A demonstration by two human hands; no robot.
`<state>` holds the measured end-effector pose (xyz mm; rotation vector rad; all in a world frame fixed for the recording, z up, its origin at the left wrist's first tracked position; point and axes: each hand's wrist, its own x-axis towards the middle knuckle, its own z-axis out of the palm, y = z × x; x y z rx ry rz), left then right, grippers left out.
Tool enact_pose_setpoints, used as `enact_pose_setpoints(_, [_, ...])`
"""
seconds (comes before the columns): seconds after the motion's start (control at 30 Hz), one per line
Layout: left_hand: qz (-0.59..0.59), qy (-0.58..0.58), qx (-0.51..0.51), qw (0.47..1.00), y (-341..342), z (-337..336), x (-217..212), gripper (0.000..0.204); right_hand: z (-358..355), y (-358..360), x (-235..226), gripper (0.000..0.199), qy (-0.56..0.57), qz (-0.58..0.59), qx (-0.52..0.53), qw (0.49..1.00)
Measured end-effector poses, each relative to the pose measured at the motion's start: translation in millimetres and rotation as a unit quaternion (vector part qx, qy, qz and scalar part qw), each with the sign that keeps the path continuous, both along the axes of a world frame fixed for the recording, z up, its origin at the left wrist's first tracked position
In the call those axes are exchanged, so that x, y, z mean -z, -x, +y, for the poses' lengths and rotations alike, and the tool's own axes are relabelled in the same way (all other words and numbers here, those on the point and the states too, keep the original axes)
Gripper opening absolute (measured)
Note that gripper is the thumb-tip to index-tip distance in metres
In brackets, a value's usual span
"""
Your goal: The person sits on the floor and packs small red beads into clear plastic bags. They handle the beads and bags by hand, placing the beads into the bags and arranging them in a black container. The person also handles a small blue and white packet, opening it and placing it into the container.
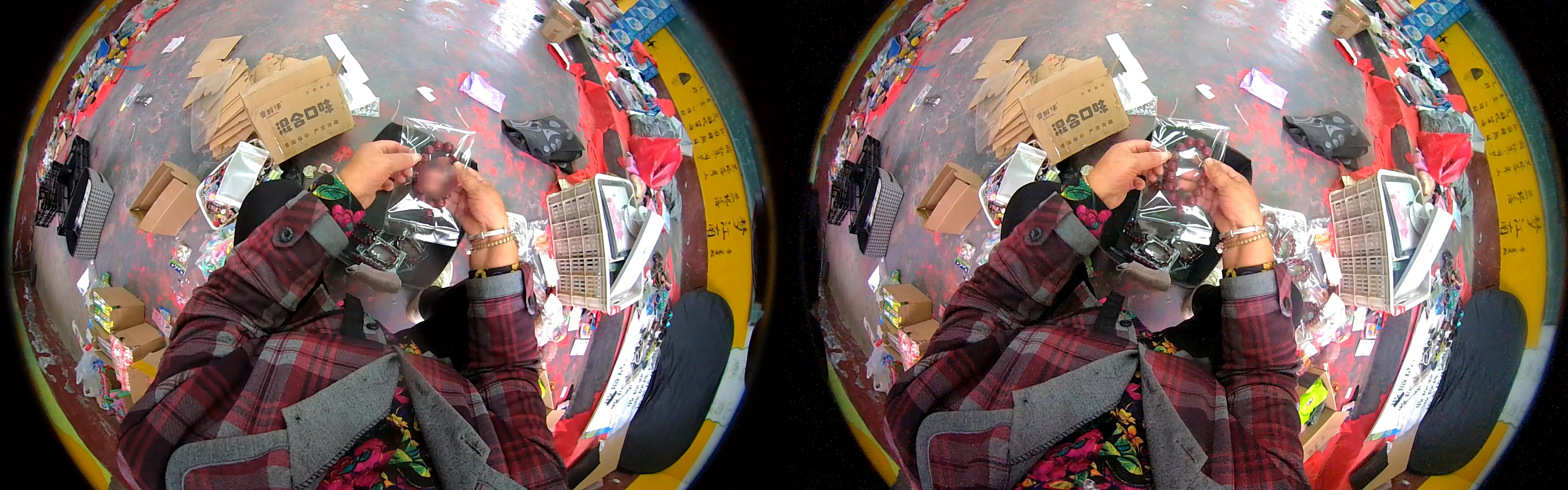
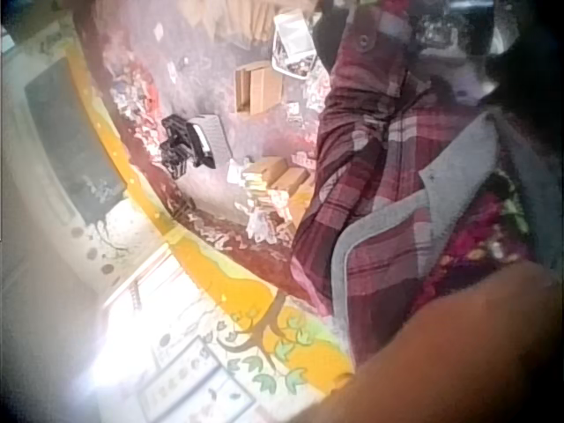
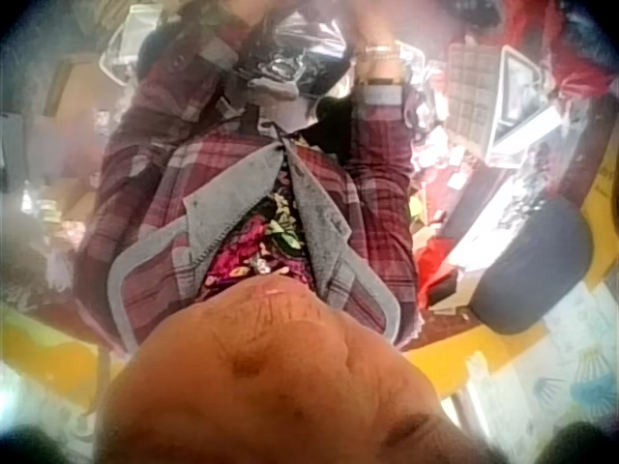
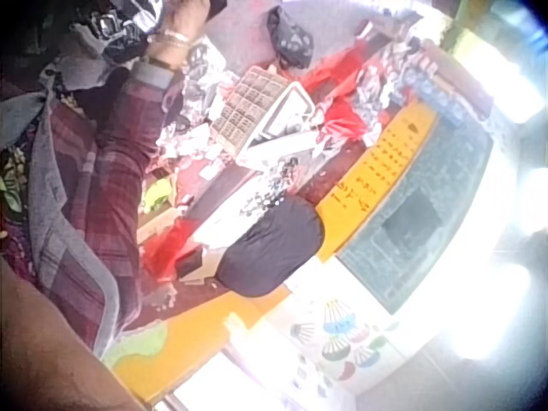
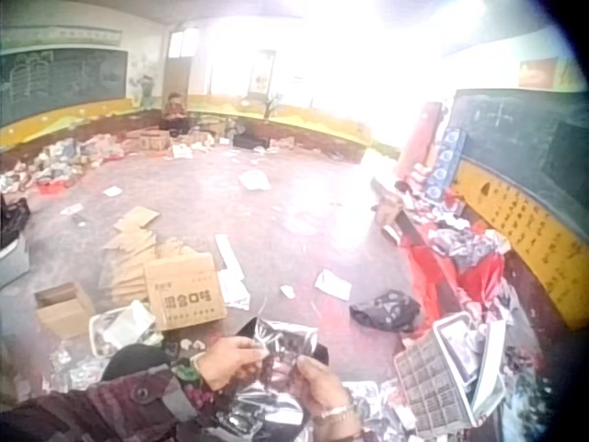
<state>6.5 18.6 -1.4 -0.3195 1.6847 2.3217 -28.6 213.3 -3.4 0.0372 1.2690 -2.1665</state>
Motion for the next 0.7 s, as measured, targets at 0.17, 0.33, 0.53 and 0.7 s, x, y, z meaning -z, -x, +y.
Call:
enact_pose_setpoints(0.17, [-0.009, -0.056, 0.083, 0.995, 2.1, -1.6, 15.3, 0.016, -2.4, 1.1, 1.2, 0.026, 0.046, 0.009, 0.046, 0.998])
enact_pose_setpoints(0.33, [0.056, -0.037, 0.035, 0.997, -0.2, 8.0, 13.0, 0.016, -1.9, -1.3, -5.5, 0.029, 0.07, 0.007, 0.053, 0.996])
enact_pose_setpoints(0.53, [0.089, -0.046, 0.02, 0.995, -0.4, 9.1, 10.2, 0.017, -4.9, -0.2, -4.6, 0.03, 0.091, 0.012, 0.065, 0.994])
enact_pose_setpoints(0.7, [0.058, -0.061, 0.028, 0.996, -1.8, 9.2, 10.2, 0.018, -6.5, -0.7, -0.6, 0.026, 0.092, 0.007, 0.073, 0.993])
